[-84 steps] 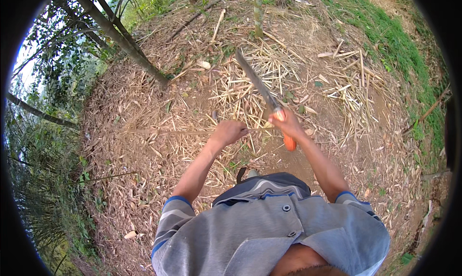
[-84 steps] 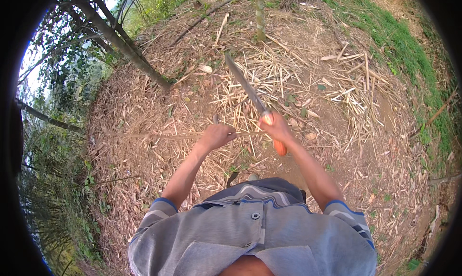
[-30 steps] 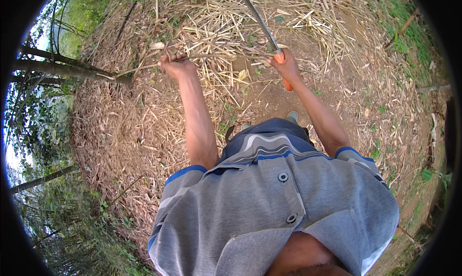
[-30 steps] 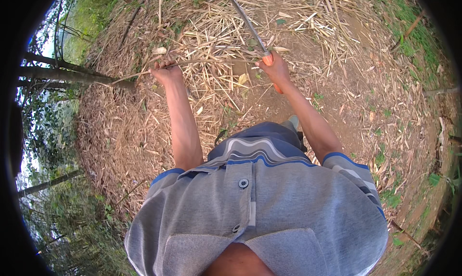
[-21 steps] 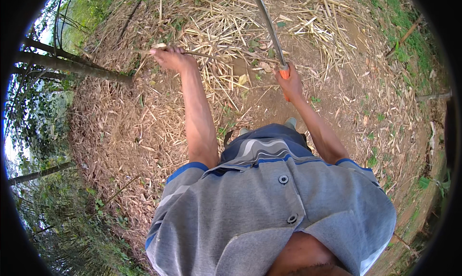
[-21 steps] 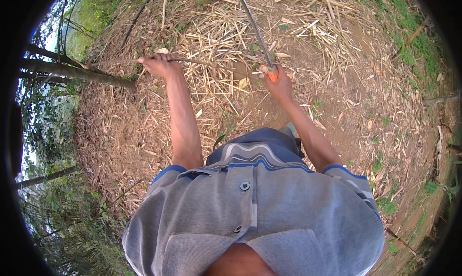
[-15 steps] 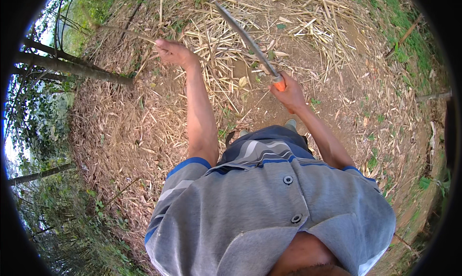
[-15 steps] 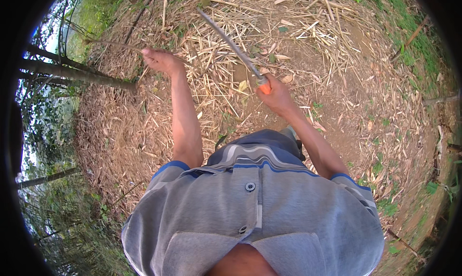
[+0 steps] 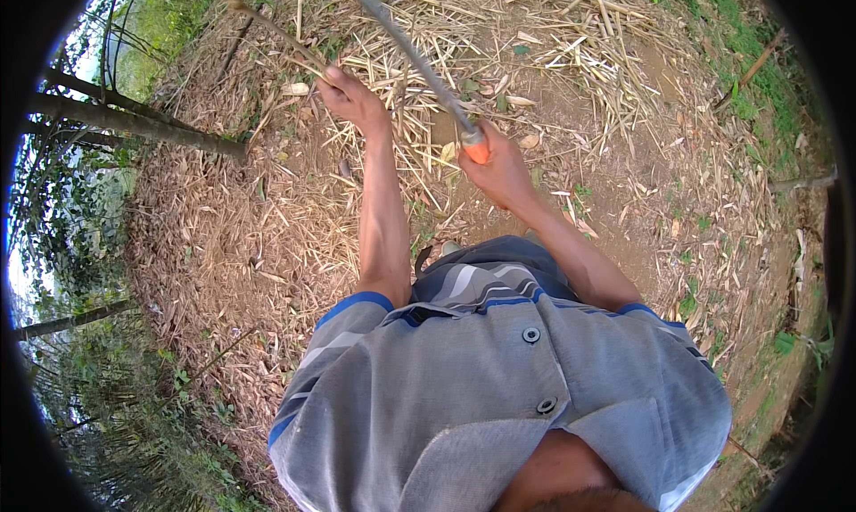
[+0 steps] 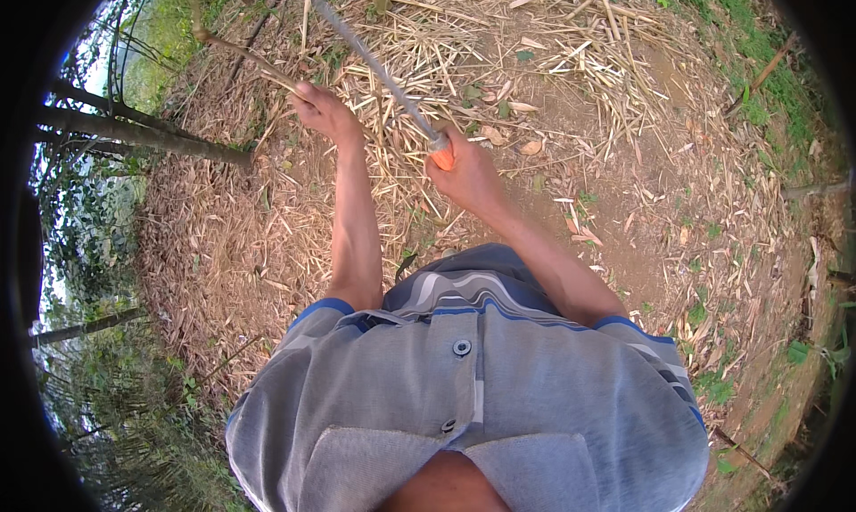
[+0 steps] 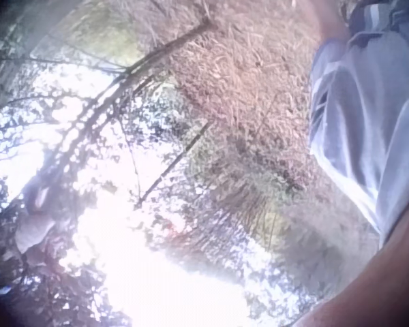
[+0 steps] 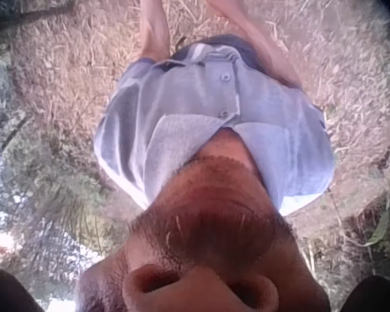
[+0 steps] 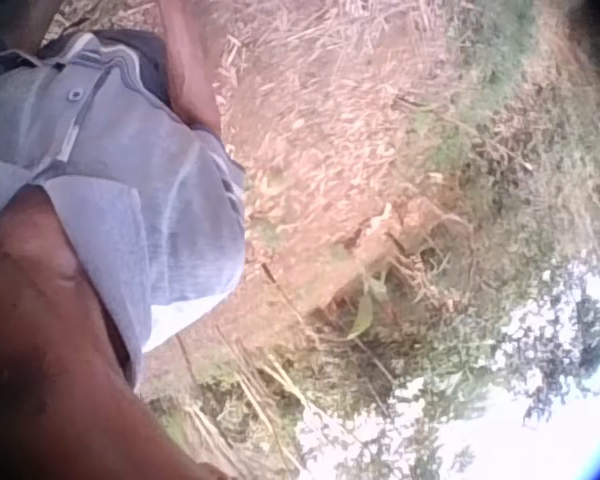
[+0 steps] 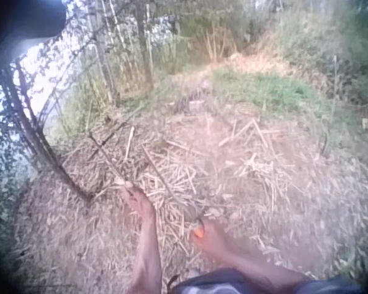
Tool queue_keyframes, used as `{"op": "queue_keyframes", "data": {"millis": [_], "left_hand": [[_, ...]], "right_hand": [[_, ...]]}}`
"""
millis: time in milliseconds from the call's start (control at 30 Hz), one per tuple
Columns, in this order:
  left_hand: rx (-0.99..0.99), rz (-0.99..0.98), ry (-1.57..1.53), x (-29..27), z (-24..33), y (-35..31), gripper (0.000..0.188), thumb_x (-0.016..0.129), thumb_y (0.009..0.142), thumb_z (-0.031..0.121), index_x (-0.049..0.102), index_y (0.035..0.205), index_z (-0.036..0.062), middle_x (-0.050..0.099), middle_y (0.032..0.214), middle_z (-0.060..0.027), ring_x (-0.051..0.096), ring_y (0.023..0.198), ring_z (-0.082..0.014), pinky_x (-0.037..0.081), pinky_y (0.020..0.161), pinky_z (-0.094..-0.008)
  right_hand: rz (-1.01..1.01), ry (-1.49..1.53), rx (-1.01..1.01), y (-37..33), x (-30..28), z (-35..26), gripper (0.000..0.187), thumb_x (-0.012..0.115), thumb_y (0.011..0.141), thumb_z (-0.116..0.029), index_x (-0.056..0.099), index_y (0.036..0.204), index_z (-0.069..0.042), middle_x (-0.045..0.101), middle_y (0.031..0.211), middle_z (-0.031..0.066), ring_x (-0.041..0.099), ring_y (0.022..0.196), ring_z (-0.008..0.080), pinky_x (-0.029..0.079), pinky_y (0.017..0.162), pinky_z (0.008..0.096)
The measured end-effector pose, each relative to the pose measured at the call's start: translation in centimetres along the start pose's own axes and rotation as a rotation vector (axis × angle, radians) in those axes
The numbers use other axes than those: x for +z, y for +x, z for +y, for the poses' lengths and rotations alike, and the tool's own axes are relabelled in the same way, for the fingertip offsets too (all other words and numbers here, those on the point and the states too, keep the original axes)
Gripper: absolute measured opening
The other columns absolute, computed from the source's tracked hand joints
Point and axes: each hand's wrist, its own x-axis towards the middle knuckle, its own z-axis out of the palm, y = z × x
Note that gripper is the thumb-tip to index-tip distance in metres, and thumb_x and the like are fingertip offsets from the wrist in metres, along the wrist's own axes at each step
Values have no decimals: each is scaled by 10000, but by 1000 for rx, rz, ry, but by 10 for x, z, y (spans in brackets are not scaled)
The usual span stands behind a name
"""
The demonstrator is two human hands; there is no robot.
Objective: The person uses a machete to cut long sticks into smaller pieces. They repeatedly pick up sticks from the ground, hold them with one hand, and chop them with the other hand, dropping the cut pieces onto the ground.
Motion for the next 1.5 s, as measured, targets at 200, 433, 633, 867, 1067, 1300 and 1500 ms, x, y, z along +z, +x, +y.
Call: {"op": "queue_keyframes", "data": {"millis": [200, 433, 633, 867, 1067, 1300, 1500], "left_hand": [[-7, -90, -90, -16, 2, -12, 484, 381, 921, 505, 320, 661, 101, 302, 561, 38, 274, 493, -82, 235, 462, -279], [-43, -123, -77, -15, -1, -17, 507, 397, 900, 540, 334, 654, 102, 302, 540, 34, 289, 483, -67, 221, 452, -246], [-23, -232, -151, 2, 16, -10, 480, 439, 894, 518, 315, 629, 138, 310, 523, 56, 276, 447, -49, 200, 407, -234], [-115, -161, -206, -6, 16, -3, 457, 476, 885, 492, 322, 619, 154, 295, 491, 66, 255, 427, -40, 196, 382, -216], [27, -9, -439, -15, 98, 106, 474, 390, 899, 533, 287, 657, 138, 285, 497, 53, 257, 391, -61, 222, 355, -222], [-102, 13, -350, -28, 27, 91, 448, 381, 907, 528, 332, 690, 140, 325, 524, 48, 290, 397, -52, 227, 357, -220], [-70, -14, -324, 4, 26, 78, 445, 398, 904, 525, 319, 713, 131, 338, 550, 28, 312, 433, -74, 240, 379, -233]], "right_hand": [[-225, -168, 120, 13, 15, 52, 347, 639, 690, -172, 537, 982, -14, 609, 837, 216, 605, 773, 362, 466, 673, 426], [-246, -111, 188, 21, -3, 0, 332, 610, 692, -161, 527, 981, -21, 612, 825, 206, 607, 768, 354, 465, 674, 428], [-277, -367, 81, 57, -3, 13, 304, 609, 693, -155, 531, 961, -33, 617, 857, 187, 613, 800, 330, 469, 688, 445], [-291, -358, 265, 47, 26, 66, 316, 619, 700, -198, 545, 970, -52, 626, 879, 168, 621, 807, 308, 488, 713, 415], [-532, -171, 762, -13, 33, 176, 492, 629, 679, -134, 513, 1153, -69, 610, 969, 203, 618, 777, 277, 481, 674, 417], [82, -207, 363, -24, 8, 152, 367, 628, 697, -181, 543, 1008, -5, 582, 640, 101, 601, 541, 215, 471, 513, 336], [95, 111, 76, -2, -21, 39, 386, 630, 714, -191, 538, 1042, -9, 590, 750, 149, 588, 674, 247, 459, 638, 352]]}}
